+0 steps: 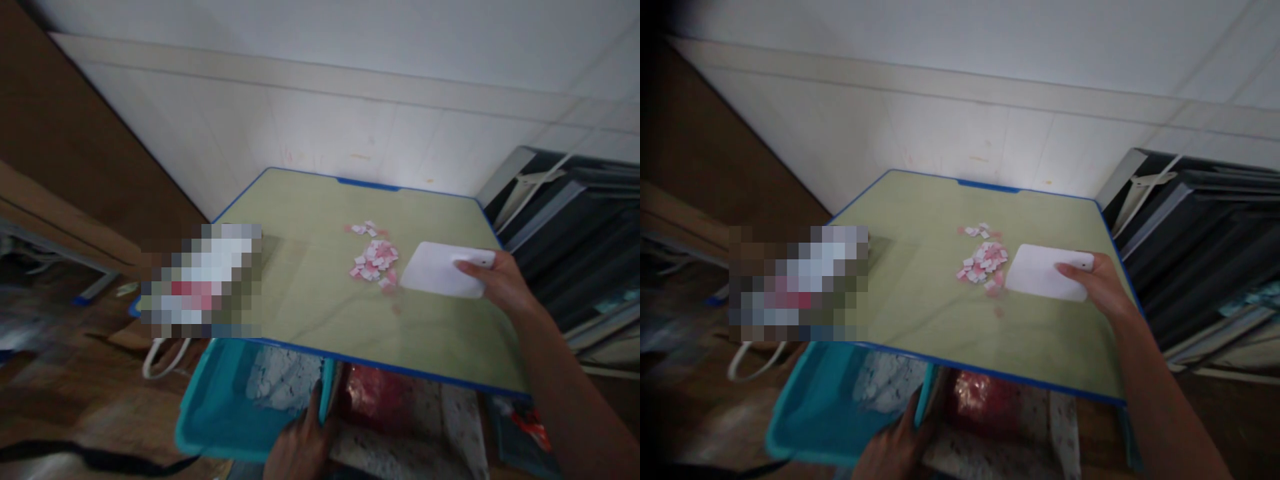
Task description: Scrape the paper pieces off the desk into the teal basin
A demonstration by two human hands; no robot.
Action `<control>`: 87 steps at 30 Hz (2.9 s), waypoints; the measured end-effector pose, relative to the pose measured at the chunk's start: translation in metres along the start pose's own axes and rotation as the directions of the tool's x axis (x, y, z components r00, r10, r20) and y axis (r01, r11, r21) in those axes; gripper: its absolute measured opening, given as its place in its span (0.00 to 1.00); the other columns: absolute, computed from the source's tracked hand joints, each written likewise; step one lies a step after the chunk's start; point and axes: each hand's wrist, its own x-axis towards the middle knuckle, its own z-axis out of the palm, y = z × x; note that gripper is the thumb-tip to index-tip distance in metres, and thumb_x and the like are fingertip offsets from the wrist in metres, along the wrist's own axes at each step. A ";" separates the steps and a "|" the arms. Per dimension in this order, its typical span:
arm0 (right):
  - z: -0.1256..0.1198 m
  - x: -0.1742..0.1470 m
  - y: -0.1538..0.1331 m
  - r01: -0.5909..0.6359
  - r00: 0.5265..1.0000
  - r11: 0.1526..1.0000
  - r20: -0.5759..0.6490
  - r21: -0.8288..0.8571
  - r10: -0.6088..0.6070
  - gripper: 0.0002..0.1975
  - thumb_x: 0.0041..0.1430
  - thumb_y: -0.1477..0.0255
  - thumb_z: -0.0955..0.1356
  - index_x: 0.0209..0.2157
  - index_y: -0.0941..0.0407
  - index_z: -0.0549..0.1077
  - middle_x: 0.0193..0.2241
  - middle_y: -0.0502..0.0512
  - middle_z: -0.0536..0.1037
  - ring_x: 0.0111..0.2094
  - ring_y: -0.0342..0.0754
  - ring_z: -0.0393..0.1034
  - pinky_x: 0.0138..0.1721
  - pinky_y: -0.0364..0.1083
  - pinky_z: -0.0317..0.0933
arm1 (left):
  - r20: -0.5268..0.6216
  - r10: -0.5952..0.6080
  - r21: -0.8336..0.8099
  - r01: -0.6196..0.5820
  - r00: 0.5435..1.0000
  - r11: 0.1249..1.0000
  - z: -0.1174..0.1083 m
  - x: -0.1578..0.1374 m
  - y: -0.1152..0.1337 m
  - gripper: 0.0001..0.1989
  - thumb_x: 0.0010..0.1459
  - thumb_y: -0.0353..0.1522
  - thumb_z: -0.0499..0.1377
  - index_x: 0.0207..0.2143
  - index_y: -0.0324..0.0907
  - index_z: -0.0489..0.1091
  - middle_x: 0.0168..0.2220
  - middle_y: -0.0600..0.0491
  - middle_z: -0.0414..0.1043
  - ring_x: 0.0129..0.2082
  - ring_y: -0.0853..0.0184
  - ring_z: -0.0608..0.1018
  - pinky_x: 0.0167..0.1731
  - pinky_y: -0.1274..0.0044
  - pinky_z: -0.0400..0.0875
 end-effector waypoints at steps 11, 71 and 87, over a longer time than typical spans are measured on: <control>0.003 -0.009 -0.009 -0.075 0.981 0.997 0.177 -0.022 0.078 0.14 0.32 0.70 0.73 0.26 0.59 0.74 0.20 0.51 0.76 0.18 0.44 0.68 0.19 0.42 0.62 | 0.022 -0.003 0.016 0.003 1.000 1.000 0.004 0.001 -0.001 0.24 0.42 0.26 0.58 0.44 0.51 0.62 0.52 0.43 0.58 0.35 0.61 0.73 0.33 0.72 0.69; -0.018 -0.026 -0.025 -0.129 0.987 0.987 0.080 -0.099 0.137 0.11 0.32 0.70 0.73 0.22 0.61 0.72 0.17 0.50 0.74 0.15 0.41 0.65 0.16 0.38 0.58 | 0.069 0.001 -0.028 0.001 0.998 1.000 0.002 0.003 -0.002 0.19 0.44 0.27 0.57 0.41 0.49 0.63 0.56 0.39 0.47 0.37 0.59 0.73 0.34 0.69 0.69; -0.013 -0.008 -0.008 -0.047 0.985 0.999 -0.166 -0.012 0.044 0.17 0.32 0.68 0.73 0.30 0.60 0.73 0.23 0.51 0.76 0.21 0.44 0.69 0.21 0.41 0.64 | 0.059 -0.035 -0.004 0.035 0.998 0.999 -0.001 0.002 0.002 0.24 0.44 0.27 0.57 0.45 0.52 0.61 0.55 0.42 0.51 0.37 0.60 0.73 0.35 0.70 0.69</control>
